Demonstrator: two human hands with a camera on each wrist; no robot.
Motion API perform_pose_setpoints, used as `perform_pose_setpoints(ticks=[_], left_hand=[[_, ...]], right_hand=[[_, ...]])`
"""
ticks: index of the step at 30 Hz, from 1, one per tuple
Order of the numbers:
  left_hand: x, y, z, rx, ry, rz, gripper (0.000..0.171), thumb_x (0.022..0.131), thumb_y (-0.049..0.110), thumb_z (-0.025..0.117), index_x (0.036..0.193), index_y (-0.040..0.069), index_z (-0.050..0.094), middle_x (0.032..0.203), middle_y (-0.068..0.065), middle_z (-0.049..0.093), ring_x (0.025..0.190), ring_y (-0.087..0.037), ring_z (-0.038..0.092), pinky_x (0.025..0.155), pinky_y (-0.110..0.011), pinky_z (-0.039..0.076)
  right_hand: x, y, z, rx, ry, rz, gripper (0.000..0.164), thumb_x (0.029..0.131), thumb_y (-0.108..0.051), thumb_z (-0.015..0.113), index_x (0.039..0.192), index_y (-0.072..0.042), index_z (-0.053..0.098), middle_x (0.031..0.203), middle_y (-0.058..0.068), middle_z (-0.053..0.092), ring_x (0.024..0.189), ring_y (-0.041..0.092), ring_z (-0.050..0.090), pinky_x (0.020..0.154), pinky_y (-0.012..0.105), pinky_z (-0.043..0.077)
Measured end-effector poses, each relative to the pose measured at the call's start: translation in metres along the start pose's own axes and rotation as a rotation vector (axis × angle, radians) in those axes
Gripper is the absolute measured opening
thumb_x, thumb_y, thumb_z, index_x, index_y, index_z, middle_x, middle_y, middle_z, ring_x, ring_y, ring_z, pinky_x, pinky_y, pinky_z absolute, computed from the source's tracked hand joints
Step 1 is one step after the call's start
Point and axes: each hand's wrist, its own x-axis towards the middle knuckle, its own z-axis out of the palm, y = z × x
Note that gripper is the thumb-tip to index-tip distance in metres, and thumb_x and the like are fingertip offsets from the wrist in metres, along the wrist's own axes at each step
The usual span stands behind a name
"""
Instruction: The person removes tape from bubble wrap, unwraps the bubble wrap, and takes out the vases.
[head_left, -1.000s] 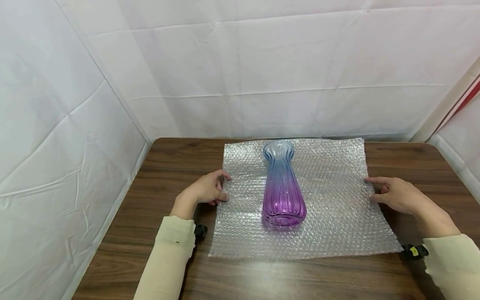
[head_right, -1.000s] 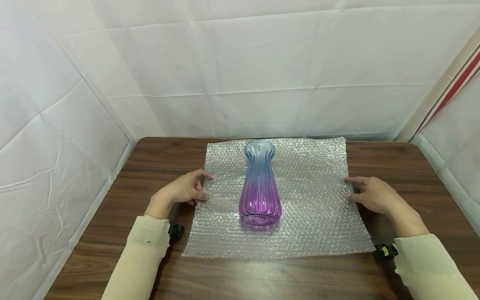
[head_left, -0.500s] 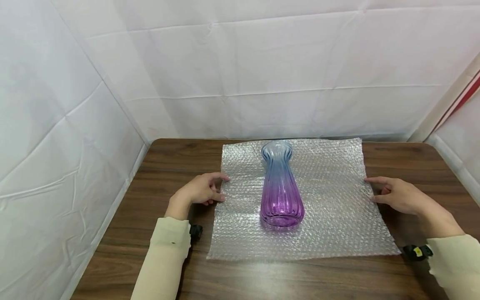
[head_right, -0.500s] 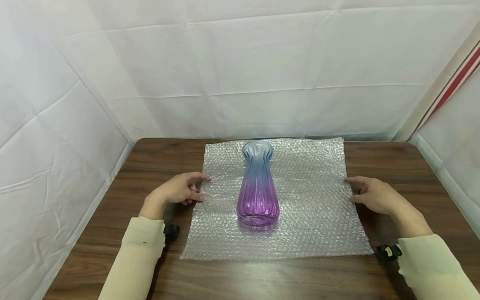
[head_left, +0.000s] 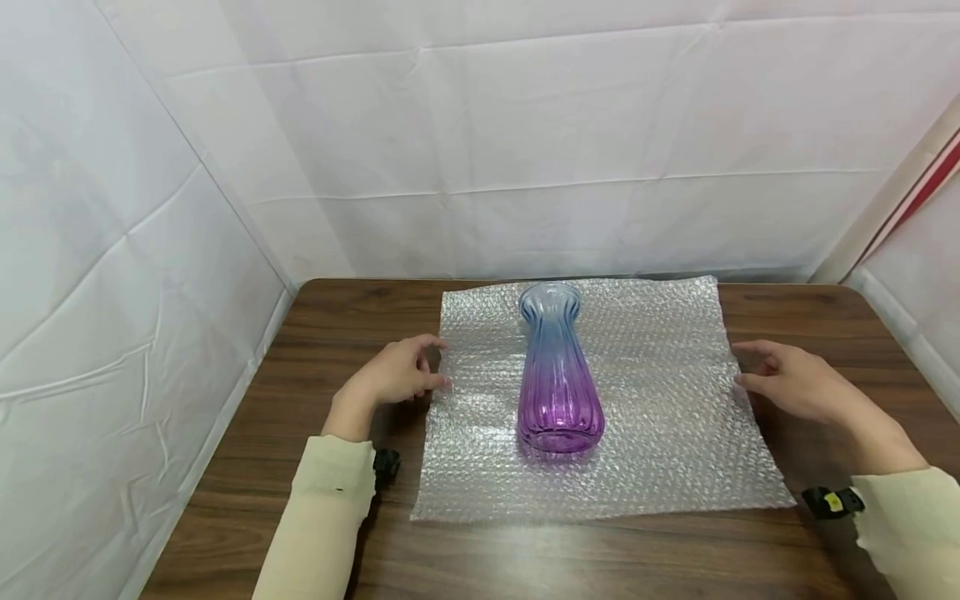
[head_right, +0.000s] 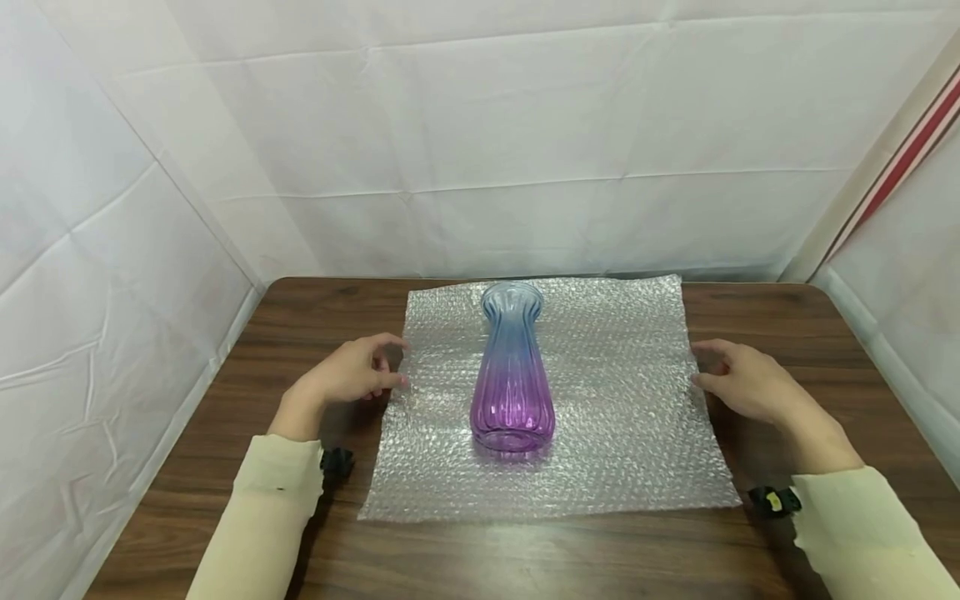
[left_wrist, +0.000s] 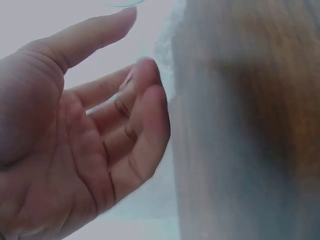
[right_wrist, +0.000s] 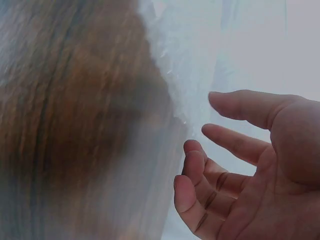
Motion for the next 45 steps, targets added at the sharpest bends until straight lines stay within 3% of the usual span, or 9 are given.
perform_pose_setpoints(ticks=[4,8,14,18,23,26,30,37,45], left_hand=[[-0.002,0.008,-0.005,0.077,0.061,-0.021,0.058,0.099,0.034,0.07,0.149,0.009,0.051,0.088,-0.007,0.064,0.065,-0.018,0.057,0.063,-0.033,0.046],[-0.004,0.015,-0.008,0.076,0.074,-0.021,0.057,0.101,0.035,0.067,0.149,0.008,0.051,0.091,-0.008,0.066,0.066,-0.017,0.055,0.063,-0.033,0.046],[-0.008,0.025,-0.01,0.109,0.123,-0.009,0.056,0.101,0.037,0.067,0.147,0.008,0.053,0.098,-0.007,0.065,0.074,-0.019,0.058,0.066,-0.034,0.047],[-0.008,0.027,-0.01,0.115,0.159,0.024,0.053,0.102,0.036,0.067,0.145,0.008,0.055,0.105,-0.006,0.066,0.083,-0.018,0.064,0.074,-0.037,0.051],[-0.009,0.031,-0.011,0.109,0.185,0.044,0.051,0.102,0.036,0.067,0.144,0.008,0.056,0.116,-0.009,0.067,0.097,-0.021,0.068,0.086,-0.044,0.054],[-0.008,0.032,-0.01,0.096,0.189,0.05,0.052,0.102,0.037,0.067,0.144,0.008,0.056,0.122,-0.013,0.066,0.096,-0.02,0.07,0.09,-0.046,0.054],[-0.007,0.035,-0.008,0.064,0.186,0.043,0.056,0.102,0.039,0.066,0.147,0.009,0.053,0.132,-0.017,0.063,0.092,-0.021,0.073,0.096,-0.05,0.054],[-0.006,0.041,-0.005,0.02,0.196,0.018,0.066,0.103,0.045,0.063,0.155,0.009,0.044,0.146,-0.02,0.055,0.127,-0.035,0.06,0.104,-0.056,0.05],[-0.001,0.046,0.001,0.009,0.213,0.009,0.072,0.102,0.053,0.06,0.156,0.009,0.04,0.147,-0.019,0.055,0.134,-0.037,0.056,0.108,-0.057,0.048]], right_hand=[[-0.002,-0.009,-0.003,0.0,0.011,0.004,0.065,0.107,-0.041,0.055,0.153,0.003,0.04,0.103,0.017,0.066,0.077,0.023,0.056,0.06,0.036,0.043],[-0.005,-0.018,-0.008,0.002,0.028,-0.007,0.07,0.108,-0.048,0.05,0.153,0.004,0.04,0.12,0.03,0.063,0.096,0.038,0.064,0.068,0.046,0.052],[-0.009,-0.035,-0.01,0.024,0.046,-0.041,0.072,0.108,-0.051,0.049,0.154,0.003,0.04,0.132,0.035,0.059,0.11,0.046,0.063,0.077,0.054,0.054],[-0.009,-0.046,-0.009,0.042,0.042,-0.056,0.071,0.108,-0.05,0.049,0.155,0.003,0.04,0.138,0.039,0.054,0.121,0.054,0.057,0.085,0.064,0.052],[-0.007,-0.054,-0.005,0.05,0.059,-0.073,0.068,0.109,-0.047,0.049,0.154,0.003,0.041,0.13,0.033,0.061,0.109,0.043,0.064,0.077,0.051,0.054],[-0.005,-0.059,-0.002,0.064,0.06,-0.084,0.067,0.109,-0.046,0.049,0.153,0.003,0.042,0.127,0.031,0.063,0.104,0.038,0.066,0.073,0.045,0.054],[-0.004,-0.066,0.002,0.084,0.052,-0.085,0.069,0.108,-0.048,0.049,0.154,0.003,0.04,0.13,0.033,0.061,0.109,0.043,0.065,0.075,0.049,0.056],[0.0,-0.078,0.006,0.12,0.028,-0.072,0.077,0.108,-0.055,0.044,0.158,0.002,0.033,0.137,0.033,0.057,0.118,0.048,0.062,0.08,0.054,0.056],[0.004,-0.088,0.01,0.148,0.033,-0.098,0.074,0.109,-0.053,0.043,0.158,0.002,0.033,0.136,0.033,0.056,0.118,0.048,0.061,0.081,0.053,0.056]])
